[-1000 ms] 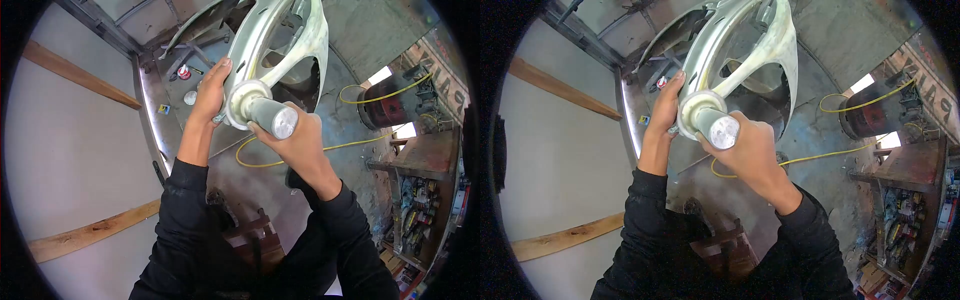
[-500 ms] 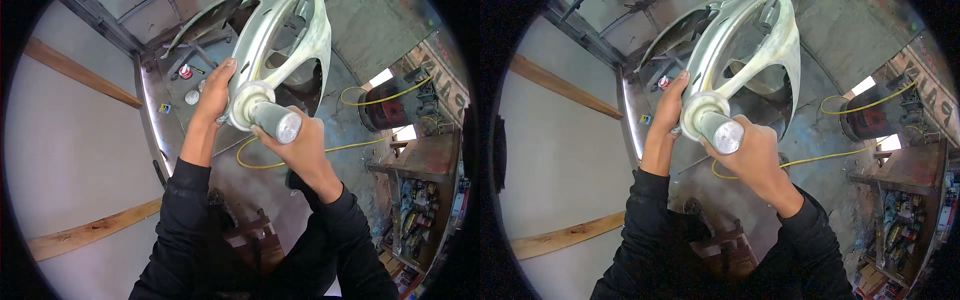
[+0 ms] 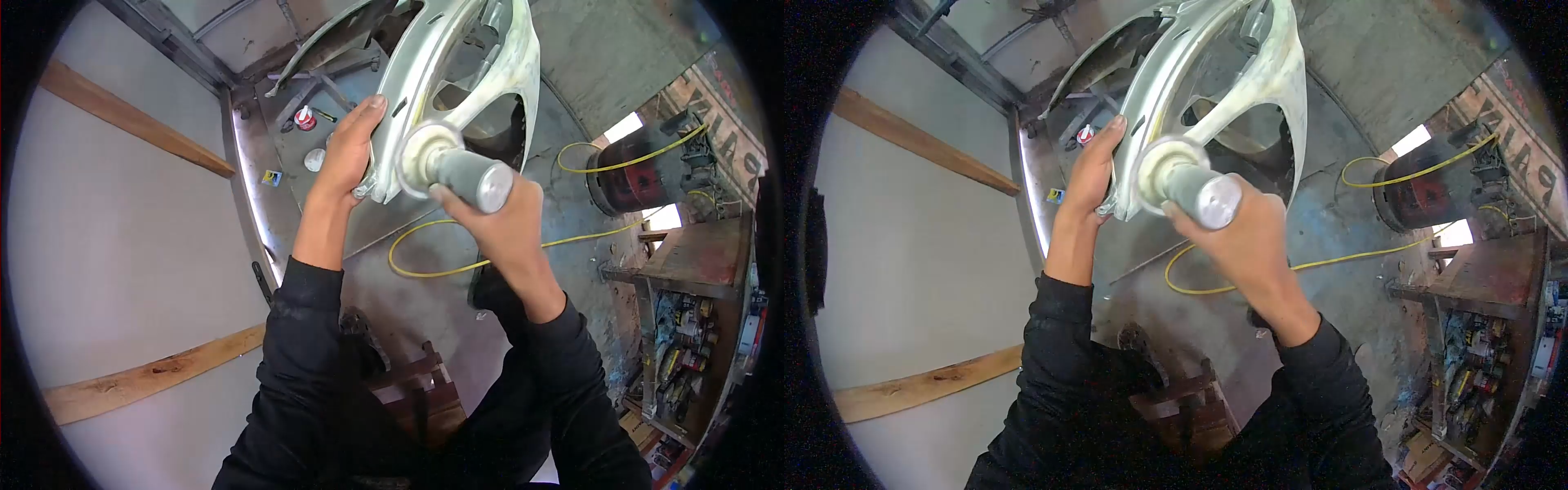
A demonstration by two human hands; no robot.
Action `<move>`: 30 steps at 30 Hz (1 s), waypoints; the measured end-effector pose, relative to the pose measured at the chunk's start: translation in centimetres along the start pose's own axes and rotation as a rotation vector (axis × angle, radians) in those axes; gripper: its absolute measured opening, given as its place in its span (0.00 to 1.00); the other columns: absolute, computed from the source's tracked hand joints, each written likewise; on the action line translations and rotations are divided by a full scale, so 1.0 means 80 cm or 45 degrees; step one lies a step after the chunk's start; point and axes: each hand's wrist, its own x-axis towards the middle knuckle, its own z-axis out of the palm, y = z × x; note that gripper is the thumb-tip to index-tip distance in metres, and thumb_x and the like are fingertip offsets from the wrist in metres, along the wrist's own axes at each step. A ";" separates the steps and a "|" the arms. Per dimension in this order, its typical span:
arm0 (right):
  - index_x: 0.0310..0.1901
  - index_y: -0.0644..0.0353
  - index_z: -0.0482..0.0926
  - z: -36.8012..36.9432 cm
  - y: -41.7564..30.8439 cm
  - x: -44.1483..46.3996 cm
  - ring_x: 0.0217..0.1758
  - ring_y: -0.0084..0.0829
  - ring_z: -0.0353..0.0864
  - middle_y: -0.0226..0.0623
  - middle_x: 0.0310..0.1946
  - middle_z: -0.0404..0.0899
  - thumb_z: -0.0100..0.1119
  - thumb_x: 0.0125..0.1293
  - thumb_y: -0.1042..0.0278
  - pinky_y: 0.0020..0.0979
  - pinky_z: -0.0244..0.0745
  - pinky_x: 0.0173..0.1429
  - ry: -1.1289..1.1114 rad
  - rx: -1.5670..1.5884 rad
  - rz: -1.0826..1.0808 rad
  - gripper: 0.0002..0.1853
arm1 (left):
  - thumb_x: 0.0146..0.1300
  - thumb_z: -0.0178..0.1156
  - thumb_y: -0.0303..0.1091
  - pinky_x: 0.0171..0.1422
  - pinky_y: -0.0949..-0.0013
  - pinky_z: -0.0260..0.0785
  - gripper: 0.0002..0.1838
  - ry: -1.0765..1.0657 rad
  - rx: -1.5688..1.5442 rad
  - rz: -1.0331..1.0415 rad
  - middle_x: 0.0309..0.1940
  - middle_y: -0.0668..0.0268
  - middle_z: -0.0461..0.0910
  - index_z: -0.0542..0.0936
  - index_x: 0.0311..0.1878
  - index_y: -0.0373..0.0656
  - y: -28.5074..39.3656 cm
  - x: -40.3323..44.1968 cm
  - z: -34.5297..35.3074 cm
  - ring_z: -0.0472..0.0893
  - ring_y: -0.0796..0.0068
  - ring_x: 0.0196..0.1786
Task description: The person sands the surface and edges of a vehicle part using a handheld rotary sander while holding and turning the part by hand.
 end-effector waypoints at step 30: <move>0.44 0.68 0.89 0.002 0.072 0.003 0.38 0.32 0.91 0.45 0.36 0.91 0.82 0.57 0.59 0.34 0.82 0.46 0.009 0.010 0.304 0.21 | 0.81 0.59 0.38 0.73 0.69 0.67 0.30 -0.137 0.709 0.338 0.67 0.59 0.80 0.68 0.80 0.35 0.019 -0.012 -0.003 0.78 0.73 0.66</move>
